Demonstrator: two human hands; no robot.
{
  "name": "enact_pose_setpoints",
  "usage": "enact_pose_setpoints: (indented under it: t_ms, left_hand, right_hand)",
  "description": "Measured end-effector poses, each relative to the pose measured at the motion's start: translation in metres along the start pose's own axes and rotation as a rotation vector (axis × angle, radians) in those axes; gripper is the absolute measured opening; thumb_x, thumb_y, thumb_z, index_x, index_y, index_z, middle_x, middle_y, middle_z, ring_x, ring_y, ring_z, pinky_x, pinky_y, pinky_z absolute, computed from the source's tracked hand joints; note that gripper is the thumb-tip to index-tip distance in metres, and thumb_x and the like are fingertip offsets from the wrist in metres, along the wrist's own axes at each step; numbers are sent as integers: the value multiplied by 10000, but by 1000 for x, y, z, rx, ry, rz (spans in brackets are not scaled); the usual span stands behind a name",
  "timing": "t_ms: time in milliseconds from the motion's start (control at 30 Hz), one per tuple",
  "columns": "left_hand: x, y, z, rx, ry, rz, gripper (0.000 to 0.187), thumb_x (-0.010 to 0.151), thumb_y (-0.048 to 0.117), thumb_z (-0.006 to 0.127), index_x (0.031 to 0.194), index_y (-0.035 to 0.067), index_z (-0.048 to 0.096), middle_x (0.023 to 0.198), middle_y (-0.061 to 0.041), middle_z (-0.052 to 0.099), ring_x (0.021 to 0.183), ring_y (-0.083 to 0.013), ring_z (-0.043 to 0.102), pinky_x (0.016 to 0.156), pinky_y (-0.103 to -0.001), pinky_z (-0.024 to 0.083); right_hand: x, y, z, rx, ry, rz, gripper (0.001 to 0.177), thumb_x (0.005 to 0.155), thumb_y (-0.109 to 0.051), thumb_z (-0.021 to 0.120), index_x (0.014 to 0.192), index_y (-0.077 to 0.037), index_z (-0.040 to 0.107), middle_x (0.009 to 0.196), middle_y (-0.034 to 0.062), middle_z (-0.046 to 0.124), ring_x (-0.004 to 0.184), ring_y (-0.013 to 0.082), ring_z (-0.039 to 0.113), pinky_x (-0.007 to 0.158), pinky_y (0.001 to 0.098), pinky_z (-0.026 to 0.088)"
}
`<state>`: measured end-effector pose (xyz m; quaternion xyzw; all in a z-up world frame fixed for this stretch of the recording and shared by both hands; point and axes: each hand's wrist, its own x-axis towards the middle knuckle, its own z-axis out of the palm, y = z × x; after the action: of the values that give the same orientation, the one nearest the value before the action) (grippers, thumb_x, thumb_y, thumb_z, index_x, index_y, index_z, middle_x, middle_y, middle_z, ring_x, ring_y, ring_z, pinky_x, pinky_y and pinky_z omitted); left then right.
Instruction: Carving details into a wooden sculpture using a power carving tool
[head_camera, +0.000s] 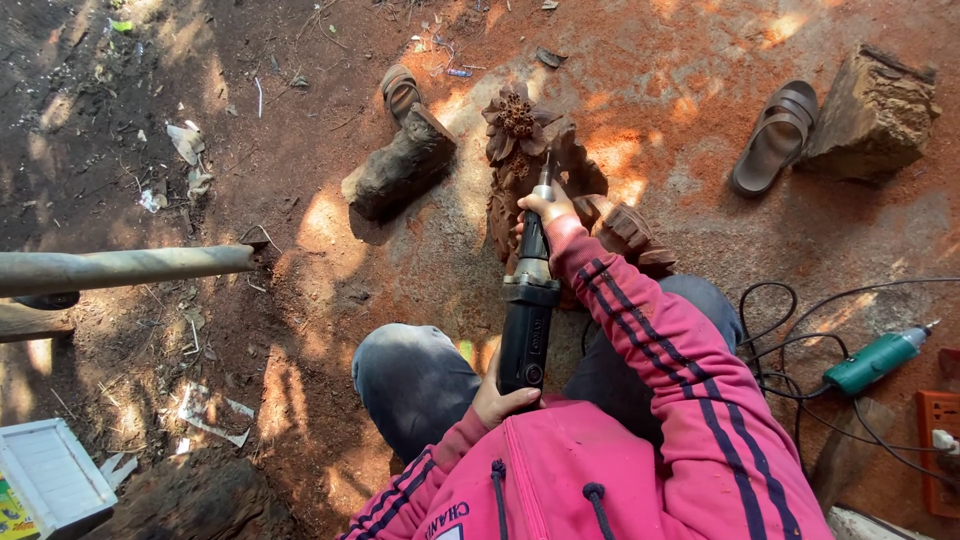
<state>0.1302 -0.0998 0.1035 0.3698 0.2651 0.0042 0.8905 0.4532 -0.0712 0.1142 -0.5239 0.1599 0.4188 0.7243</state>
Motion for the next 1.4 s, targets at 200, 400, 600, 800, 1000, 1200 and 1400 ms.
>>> enact_pose_setpoints:
  t_ms: [200, 400, 600, 800, 1000, 1200, 1400]
  left_hand:
    - [14, -21, -27, 91, 64, 33, 1178, 678, -113, 889, 1590, 231, 228, 1219, -285, 628, 855, -351, 739, 638, -440, 692]
    - [10, 5, 19, -18, 20, 7, 1165, 758, -159, 797, 1596, 277, 116, 978, -362, 657, 684, -464, 728, 585, -496, 671]
    - [7, 13, 24, -18, 34, -10, 1143, 759, -165, 792, 1591, 266, 137, 963, -379, 650, 689, -484, 724, 580, -507, 667]
    - [-7, 18, 23, 38, 32, -41, 1155, 746, -135, 813, 1593, 276, 144, 1015, -330, 666, 671, -422, 736, 571, -449, 682]
    - [6, 13, 16, -12, 17, -9, 1162, 751, -153, 798, 1602, 278, 134, 971, -352, 657, 673, -455, 727, 577, -490, 671]
    - [17, 27, 28, 25, 86, -58, 1198, 692, -102, 863, 1591, 290, 175, 1024, -337, 645, 620, -406, 732, 517, -434, 667]
    - [11, 20, 40, -14, 130, -18, 1258, 625, -96, 907, 1594, 294, 206, 1044, -331, 658, 600, -374, 734, 520, -406, 669]
  right_hand:
    - [9, 1, 1, 7, -27, -26, 539, 783, -88, 775, 1248, -130, 504, 709, 235, 649, 575, 296, 700, 526, 457, 657]
    - [24, -4, -5, -39, -37, -10, 602, 768, -116, 801, 1270, -136, 469, 718, 205, 671, 586, 280, 716, 547, 447, 664]
    - [21, -7, -1, -27, -30, 16, 590, 783, -137, 806, 1260, -152, 460, 735, 180, 671, 603, 252, 713, 552, 413, 668]
    - [2, -3, -2, -22, -20, 39, 596, 805, -125, 767, 1322, -167, 474, 743, 201, 657, 625, 264, 708, 588, 410, 675]
    - [15, -7, 1, -6, -25, 49, 564, 804, -136, 785, 1283, -178, 489, 760, 181, 670, 641, 240, 714, 588, 388, 674]
    - [15, -16, 2, 6, -40, 85, 444, 816, -136, 749, 1184, -115, 502, 770, 147, 641, 632, 214, 692, 587, 357, 647]
    - [50, 6, -26, -2, -72, 30, 420, 796, -125, 793, 1105, -154, 510, 769, 190, 641, 626, 275, 692, 568, 415, 651]
